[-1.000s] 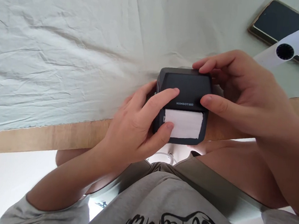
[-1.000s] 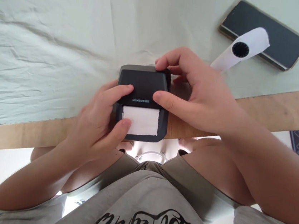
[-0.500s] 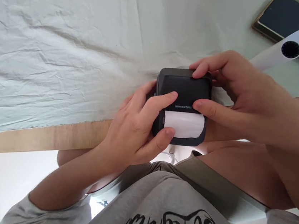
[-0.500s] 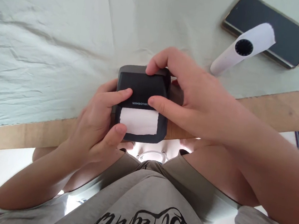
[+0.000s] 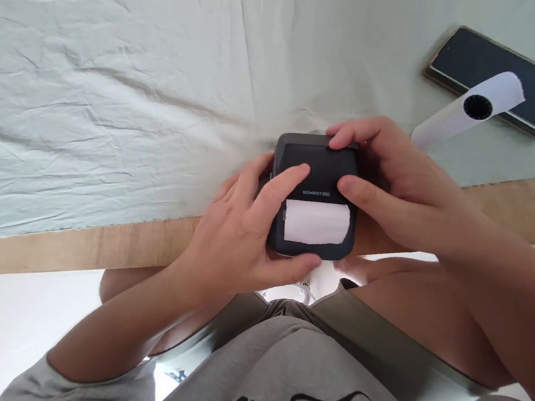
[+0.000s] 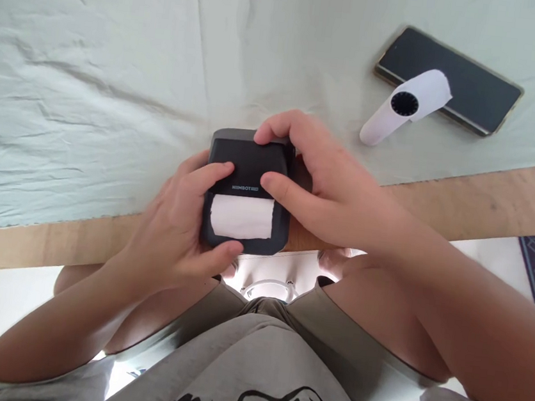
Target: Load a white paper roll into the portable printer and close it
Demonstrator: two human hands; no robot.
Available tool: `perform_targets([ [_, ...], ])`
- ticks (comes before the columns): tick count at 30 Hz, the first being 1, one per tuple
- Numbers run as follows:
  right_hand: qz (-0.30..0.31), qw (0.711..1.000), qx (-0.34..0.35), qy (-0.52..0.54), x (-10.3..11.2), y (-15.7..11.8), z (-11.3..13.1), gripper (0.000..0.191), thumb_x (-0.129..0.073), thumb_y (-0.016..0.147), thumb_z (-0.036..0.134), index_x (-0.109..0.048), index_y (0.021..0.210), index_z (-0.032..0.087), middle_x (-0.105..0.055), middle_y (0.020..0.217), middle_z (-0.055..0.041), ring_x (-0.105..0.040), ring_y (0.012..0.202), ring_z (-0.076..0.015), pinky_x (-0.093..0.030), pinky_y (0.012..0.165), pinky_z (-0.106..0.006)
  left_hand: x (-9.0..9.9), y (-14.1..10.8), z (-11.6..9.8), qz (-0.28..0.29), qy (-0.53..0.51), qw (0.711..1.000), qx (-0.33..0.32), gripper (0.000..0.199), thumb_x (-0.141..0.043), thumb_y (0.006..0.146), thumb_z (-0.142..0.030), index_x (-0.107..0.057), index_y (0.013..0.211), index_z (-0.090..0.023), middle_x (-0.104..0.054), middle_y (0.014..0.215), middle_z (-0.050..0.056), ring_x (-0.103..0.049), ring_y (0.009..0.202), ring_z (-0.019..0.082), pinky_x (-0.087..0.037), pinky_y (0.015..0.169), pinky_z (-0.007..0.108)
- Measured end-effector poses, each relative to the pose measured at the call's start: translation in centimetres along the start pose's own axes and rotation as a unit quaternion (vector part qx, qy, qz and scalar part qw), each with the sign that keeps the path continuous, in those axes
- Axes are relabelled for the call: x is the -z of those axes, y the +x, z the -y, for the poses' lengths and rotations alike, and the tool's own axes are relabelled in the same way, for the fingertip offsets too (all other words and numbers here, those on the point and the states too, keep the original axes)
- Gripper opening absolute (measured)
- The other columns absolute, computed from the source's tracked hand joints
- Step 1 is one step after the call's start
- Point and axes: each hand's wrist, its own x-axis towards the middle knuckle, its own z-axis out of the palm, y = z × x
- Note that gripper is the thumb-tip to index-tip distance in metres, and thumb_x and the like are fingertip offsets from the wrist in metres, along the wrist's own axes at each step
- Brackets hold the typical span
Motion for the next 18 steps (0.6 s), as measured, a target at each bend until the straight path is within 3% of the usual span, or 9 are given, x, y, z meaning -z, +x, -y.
perform_targets([
  [3,0.006,0.999,-0.018,0.04,-0.3,-0.2,0.0,0.038,-0.057,0.111,0.049,-0.059,0.146,0.034,-0.074,0.138,-0.0054,-0.077,0.117,-0.0241,-0.071,0.095,-0.041,0.0,-0.1,0.0,0.014,0.023,1.0,0.003,0.115,-0.083,0.087,-0.085,-0.033,0.176,-0.033,-0.05,0.175,0.022,-0.055,0.16,0.049,-0.054,0.125,0.069],
  [5,0.005,0.998,-0.029,0.047,-0.3,-0.1,0.0,0.041,-0.057,0.112,0.053,-0.058,0.149,0.035,-0.075,0.137,-0.0055,-0.077,0.116,-0.0244,-0.071,0.098,-0.044,0.1,-0.2,-0.1,0.021,0.032,0.999,0.004,0.12,-0.093,0.083,-0.079,-0.031,0.177,-0.036,-0.047,0.176,0.022,-0.055,0.161,0.049,-0.054,0.125,0.07],
  [12,0.008,1.0,-0.024,0.009,0.2,0.8,0.0,0.041,-0.072,0.103,0.051,-0.064,0.139,0.033,-0.077,0.129,-0.0045,-0.078,0.111,-0.026,-0.072,0.091,-0.045,0.0,-0.3,-0.2,0.014,0.04,0.999,0.003,0.112,-0.097,0.087,-0.065,-0.034,0.176,-0.04,-0.047,0.177,0.02,-0.053,0.164,0.049,-0.055,0.127,0.071],
  [18,0.007,0.997,0.034,-0.068,0.7,1.0,1.2,0.029,-0.064,0.103,0.036,-0.069,0.132,0.033,-0.075,0.139,-0.0064,-0.073,0.135,-0.0315,-0.068,0.111,-0.054,-0.1,-0.5,-0.2,0.005,0.045,0.999,-0.003,0.108,-0.092,0.089,-0.073,-0.036,0.176,-0.04,-0.048,0.177,0.02,-0.056,0.161,0.049,-0.057,0.125,0.07],
])
